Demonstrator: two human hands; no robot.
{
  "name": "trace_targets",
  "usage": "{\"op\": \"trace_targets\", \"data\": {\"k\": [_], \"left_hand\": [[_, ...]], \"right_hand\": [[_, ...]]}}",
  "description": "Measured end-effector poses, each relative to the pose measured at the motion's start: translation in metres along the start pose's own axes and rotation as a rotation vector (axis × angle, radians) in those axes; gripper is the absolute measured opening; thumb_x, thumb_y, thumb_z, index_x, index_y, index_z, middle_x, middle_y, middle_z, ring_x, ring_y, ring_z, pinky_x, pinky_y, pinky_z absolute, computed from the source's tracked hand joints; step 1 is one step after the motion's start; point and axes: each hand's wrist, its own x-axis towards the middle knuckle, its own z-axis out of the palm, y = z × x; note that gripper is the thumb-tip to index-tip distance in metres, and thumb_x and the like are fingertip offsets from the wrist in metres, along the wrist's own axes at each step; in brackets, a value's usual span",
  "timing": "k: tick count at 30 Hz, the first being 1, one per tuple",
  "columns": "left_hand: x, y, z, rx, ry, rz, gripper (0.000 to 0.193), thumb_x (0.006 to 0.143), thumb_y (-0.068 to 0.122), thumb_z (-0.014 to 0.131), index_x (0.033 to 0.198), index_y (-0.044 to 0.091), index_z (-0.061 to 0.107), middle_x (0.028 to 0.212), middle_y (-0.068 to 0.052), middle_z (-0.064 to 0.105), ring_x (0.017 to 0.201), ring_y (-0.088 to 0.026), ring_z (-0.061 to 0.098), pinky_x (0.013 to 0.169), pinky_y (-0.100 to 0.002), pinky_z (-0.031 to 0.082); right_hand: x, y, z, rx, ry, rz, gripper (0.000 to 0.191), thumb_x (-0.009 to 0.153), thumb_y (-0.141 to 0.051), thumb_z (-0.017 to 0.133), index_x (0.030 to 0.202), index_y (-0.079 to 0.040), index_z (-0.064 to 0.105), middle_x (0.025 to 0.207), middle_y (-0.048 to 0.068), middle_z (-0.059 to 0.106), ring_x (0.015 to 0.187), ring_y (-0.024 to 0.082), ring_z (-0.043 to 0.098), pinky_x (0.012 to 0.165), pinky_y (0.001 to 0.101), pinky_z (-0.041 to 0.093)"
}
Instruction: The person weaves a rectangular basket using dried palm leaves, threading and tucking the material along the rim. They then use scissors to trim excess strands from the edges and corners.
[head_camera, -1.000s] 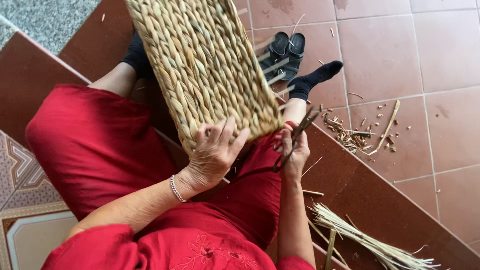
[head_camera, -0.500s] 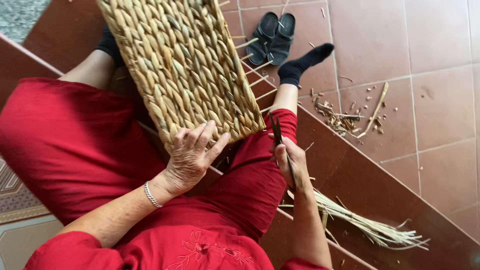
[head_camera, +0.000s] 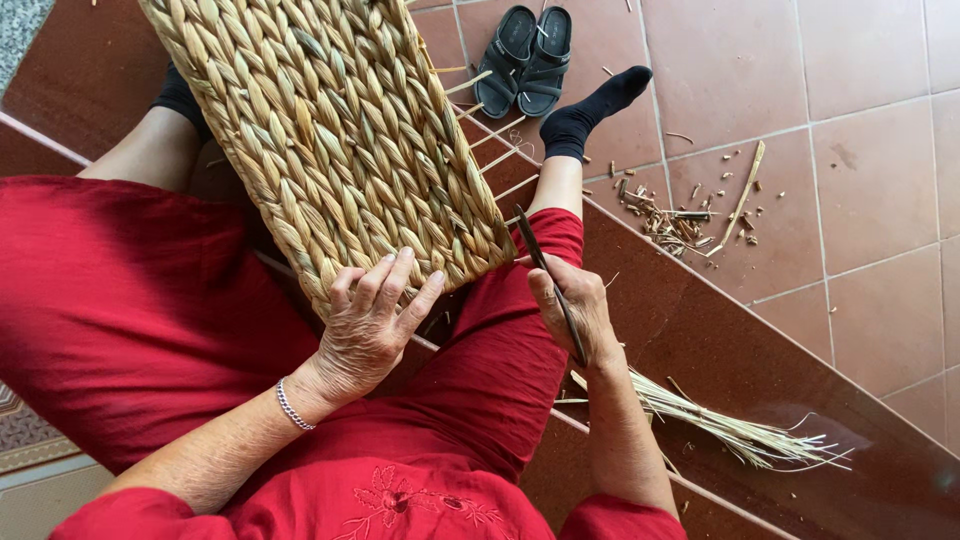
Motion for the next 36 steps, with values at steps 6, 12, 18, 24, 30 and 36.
{"op": "trace_targets", "data": {"k": [6,12,18,24,30,36], "left_hand": [[0.0,0.0,0.0,-0.003,-0.004,-0.006,0.056,0.088,0.009,0.061,0.144,0.016,0.061,0.145,-0.017,0.055,0.129,-0.027,0.052,0.105,-0.046,0.036],[0.0,0.0,0.001,-0.009,-0.005,-0.006,0.061,0.085,0.005,0.063,0.144,0.016,0.06,0.145,-0.017,0.054,0.13,-0.027,0.051,0.104,-0.046,0.036],[0.001,-0.001,0.001,-0.01,-0.004,-0.006,0.063,0.082,0.004,0.065,0.144,0.016,0.06,0.146,-0.017,0.054,0.13,-0.028,0.051,0.104,-0.047,0.036],[0.001,-0.001,0.0,-0.015,-0.013,-0.005,0.063,0.083,0.006,0.065,0.145,0.016,0.059,0.146,-0.017,0.053,0.13,-0.028,0.051,0.104,-0.047,0.036],[0.002,-0.001,0.001,-0.023,-0.007,-0.004,0.062,0.084,0.008,0.065,0.145,0.015,0.059,0.147,-0.018,0.053,0.13,-0.028,0.051,0.104,-0.047,0.036],[0.002,-0.001,0.0,-0.019,-0.012,-0.003,0.063,0.083,0.008,0.066,0.145,0.015,0.059,0.146,-0.018,0.053,0.131,-0.028,0.051,0.104,-0.047,0.036]], "right_hand": [[-0.003,0.017,0.005,-0.182,0.038,-0.055,0.043,0.109,-0.045,0.052,0.099,-0.007,0.071,0.075,0.015,0.068,0.064,0.029,0.069,0.059,0.0398,0.054],[0.004,0.019,0.001,-0.058,0.046,-0.086,0.055,0.104,-0.056,0.048,0.112,-0.006,0.07,0.077,0.008,0.071,0.063,0.02,0.072,0.057,0.0331,0.057],[0.019,0.009,-0.009,0.081,-0.108,0.042,0.082,0.098,-0.079,0.034,0.125,-0.009,0.067,0.096,0.012,0.073,0.091,0.025,0.073,0.082,0.0374,0.056],[0.036,0.005,-0.007,-0.023,-0.146,0.077,0.076,0.096,-0.078,0.035,0.119,-0.015,0.07,0.09,0.012,0.075,0.09,0.028,0.075,0.08,0.0398,0.057],[0.036,0.01,-0.005,-0.035,-0.118,0.03,0.07,0.099,-0.072,0.038,0.113,-0.012,0.071,0.08,0.013,0.071,0.08,0.031,0.074,0.073,0.0405,0.057],[0.035,0.022,0.005,-0.249,-0.063,0.06,0.063,0.105,-0.065,0.042,0.097,-0.009,0.069,0.076,0.014,0.067,0.077,0.032,0.073,0.072,0.0407,0.057]]}}
